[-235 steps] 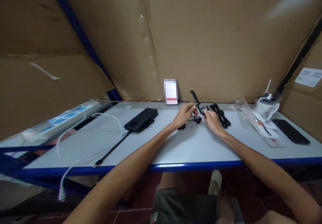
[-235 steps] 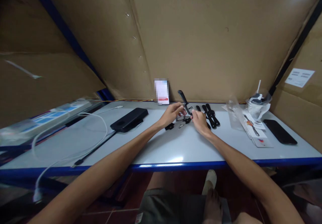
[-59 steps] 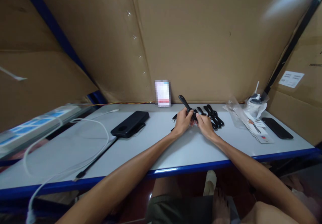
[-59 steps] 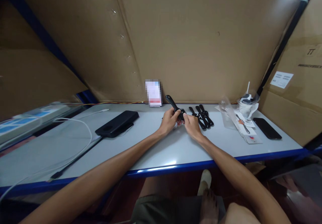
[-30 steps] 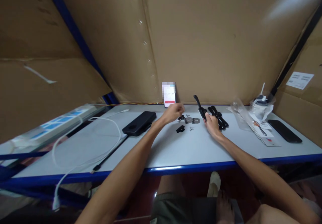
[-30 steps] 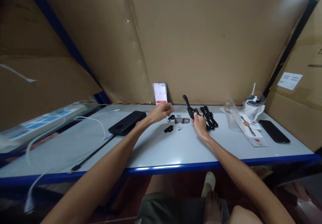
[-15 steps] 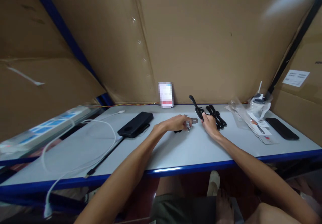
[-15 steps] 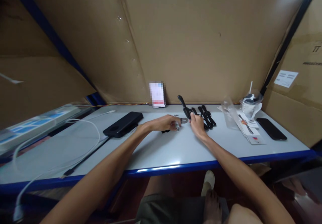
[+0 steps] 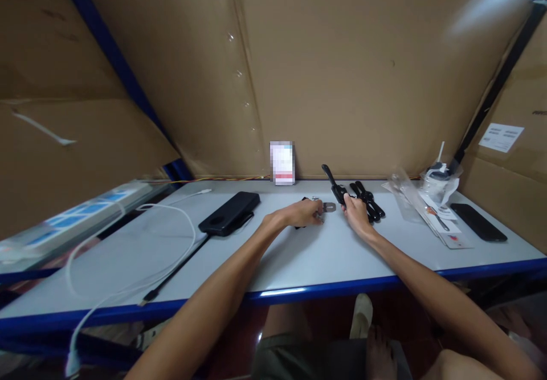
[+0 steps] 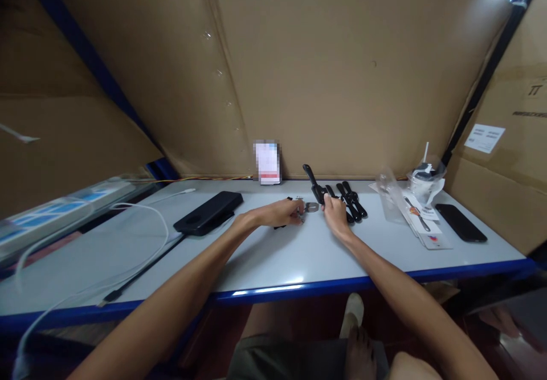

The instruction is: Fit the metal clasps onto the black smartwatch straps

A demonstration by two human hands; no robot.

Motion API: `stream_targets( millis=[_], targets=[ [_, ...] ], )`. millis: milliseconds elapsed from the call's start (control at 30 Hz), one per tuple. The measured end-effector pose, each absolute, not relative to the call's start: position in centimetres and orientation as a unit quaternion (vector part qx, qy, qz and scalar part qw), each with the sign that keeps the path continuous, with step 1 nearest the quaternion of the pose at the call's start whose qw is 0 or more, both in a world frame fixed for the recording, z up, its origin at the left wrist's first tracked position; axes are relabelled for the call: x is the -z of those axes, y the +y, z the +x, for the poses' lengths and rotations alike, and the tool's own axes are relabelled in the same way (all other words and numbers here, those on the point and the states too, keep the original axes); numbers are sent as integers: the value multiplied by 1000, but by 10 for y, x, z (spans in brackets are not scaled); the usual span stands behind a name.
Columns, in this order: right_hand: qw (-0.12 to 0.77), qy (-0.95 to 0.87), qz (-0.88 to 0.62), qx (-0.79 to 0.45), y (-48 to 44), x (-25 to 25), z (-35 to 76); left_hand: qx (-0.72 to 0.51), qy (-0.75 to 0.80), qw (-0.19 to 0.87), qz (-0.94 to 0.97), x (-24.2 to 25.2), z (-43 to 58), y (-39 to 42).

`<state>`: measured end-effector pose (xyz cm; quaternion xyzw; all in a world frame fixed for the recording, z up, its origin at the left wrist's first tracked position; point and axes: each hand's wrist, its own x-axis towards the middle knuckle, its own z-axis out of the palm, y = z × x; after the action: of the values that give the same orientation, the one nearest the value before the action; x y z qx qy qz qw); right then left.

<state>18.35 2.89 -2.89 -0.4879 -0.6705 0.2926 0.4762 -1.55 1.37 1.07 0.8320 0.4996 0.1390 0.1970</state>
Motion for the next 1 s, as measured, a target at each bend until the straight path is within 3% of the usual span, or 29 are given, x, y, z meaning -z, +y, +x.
stream_targets(
  millis=[333,600,867,1000],
  targets=[
    [478,-671,-489,-287,29,29,182,-144,489,197,838,-12,-11,15],
    [471,-673,-495,-282,26,26,182,-140,536,94,827,-16,-13,7],
    [453,-692,-507,-242,25,23,179,-339,467,159,801,-44,-8,-4],
    [439,-712,-503,-219,24,22,178,-328,466,135,811,-40,4,-7]
  ],
)
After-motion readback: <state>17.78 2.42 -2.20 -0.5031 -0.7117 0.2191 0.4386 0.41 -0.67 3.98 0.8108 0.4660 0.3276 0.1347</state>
